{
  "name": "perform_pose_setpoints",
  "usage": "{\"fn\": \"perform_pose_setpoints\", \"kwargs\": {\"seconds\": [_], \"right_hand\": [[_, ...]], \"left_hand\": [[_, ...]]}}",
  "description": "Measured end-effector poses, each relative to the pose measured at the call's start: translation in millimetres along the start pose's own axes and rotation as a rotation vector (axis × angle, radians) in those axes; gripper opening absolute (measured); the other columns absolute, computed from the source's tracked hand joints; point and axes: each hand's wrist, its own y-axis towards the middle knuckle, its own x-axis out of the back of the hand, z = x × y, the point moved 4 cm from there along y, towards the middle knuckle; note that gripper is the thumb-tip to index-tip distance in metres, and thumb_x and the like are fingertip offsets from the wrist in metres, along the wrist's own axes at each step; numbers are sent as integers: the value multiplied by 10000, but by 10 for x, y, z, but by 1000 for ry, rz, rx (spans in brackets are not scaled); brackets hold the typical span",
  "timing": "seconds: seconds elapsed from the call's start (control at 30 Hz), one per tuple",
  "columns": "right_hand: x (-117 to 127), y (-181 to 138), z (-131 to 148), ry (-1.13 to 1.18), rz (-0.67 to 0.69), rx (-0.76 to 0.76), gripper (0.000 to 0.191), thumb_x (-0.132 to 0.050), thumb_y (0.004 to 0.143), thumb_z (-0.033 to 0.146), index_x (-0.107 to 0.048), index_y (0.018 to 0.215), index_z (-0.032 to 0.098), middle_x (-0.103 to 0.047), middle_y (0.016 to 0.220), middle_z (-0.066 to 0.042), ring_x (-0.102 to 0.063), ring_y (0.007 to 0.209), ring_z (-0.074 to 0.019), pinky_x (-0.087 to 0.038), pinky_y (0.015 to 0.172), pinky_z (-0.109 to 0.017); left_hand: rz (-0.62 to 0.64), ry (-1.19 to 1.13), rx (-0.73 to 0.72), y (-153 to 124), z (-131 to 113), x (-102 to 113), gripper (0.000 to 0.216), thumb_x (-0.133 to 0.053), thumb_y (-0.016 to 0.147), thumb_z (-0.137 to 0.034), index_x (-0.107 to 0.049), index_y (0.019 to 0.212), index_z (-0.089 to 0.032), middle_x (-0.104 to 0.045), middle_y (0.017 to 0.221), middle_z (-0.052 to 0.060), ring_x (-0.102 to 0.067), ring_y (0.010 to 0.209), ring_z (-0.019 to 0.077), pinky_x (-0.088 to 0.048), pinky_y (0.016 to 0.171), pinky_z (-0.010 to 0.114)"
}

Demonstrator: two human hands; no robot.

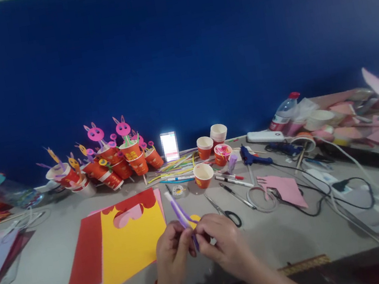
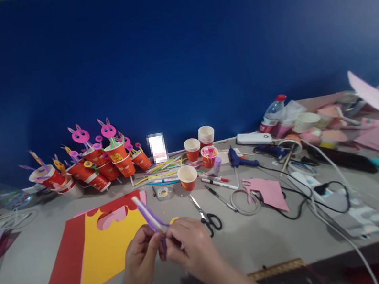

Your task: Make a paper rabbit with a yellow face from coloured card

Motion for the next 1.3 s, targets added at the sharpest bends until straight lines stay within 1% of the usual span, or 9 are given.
{"fn": "perform_pose_setpoints", "kwargs": {"seconds": [0.1,0.2,0.4,0.6,0.8,0.93,1.07,1.2,1.3], "right_hand": [[19,-19,5,-21,-25,12,229,-500,936,258,-546,718,205,-562,641,0,-510,614,-160,-362,607,-272],[23,-27,10,-95,-16,54,195,-473,948,216,-556,772,200,-583,682,-19,-526,650,-172,-377,623,-278],[-9,-14,38,-274,-20,161,149,-468,902,132,-550,804,209,-626,735,-34,-555,708,-198,-420,694,-306],[-62,2,35,-384,47,67,133,-467,868,105,-531,807,203,-612,734,-37,-556,686,-200,-413,648,-296],[-108,-30,34,-346,8,71,158,-426,865,113,-489,760,214,-583,692,-27,-533,653,-192,-371,617,-283],[-97,-21,26,-171,-6,-16,174,-398,879,142,-454,732,217,-536,646,4,-494,593,-164,-333,575,-259],[-85,-9,1,22,44,-140,189,-403,878,187,-436,694,218,-522,607,21,-491,578,-148,-332,572,-242],[-90,-22,-29,211,63,-210,202,-409,882,208,-447,684,217,-535,570,33,-491,554,-133,-349,577,-232],[-100,-43,-51,270,54,-227,198,-403,879,193,-445,687,219,-529,549,44,-488,546,-127,-357,589,-232]], "left_hand": [[11,14,-49,-33,-15,20,177,-629,881,-375,-600,913,-203,-657,784,21,-645,684,149,-541,623,233],[49,126,-107,-43,-36,50,118,-618,889,-327,-612,925,-215,-664,865,41,-656,796,174,-549,707,254],[83,375,-188,-55,-101,32,106,-520,939,-259,-621,942,-226,-685,851,28,-666,773,160,-523,704,240],[3,453,-237,-103,-98,12,90,-529,921,-240,-615,900,-219,-688,805,10,-658,737,157,-495,685,239],[47,287,-168,-70,-125,-1,164,-508,924,-255,-621,817,-205,-664,724,1,-634,656,138,-489,620,206],[40,105,-49,-68,-89,-18,200,-540,913,-306,-620,769,-194,-651,657,0,-616,584,134,-477,553,197],[77,-126,94,-78,-30,-57,240,-576,896,-355,-592,726,-186,-623,595,-9,-602,519,133,-484,525,211],[79,-245,153,-74,-12,-81,257,-620,873,-362,-577,697,-180,-601,586,-19,-588,506,124,-490,532,219],[93,-315,171,-80,16,-107,257,-613,882,-364,-567,705,-182,-596,590,-21,-579,513,124,-495,543,229]]}}
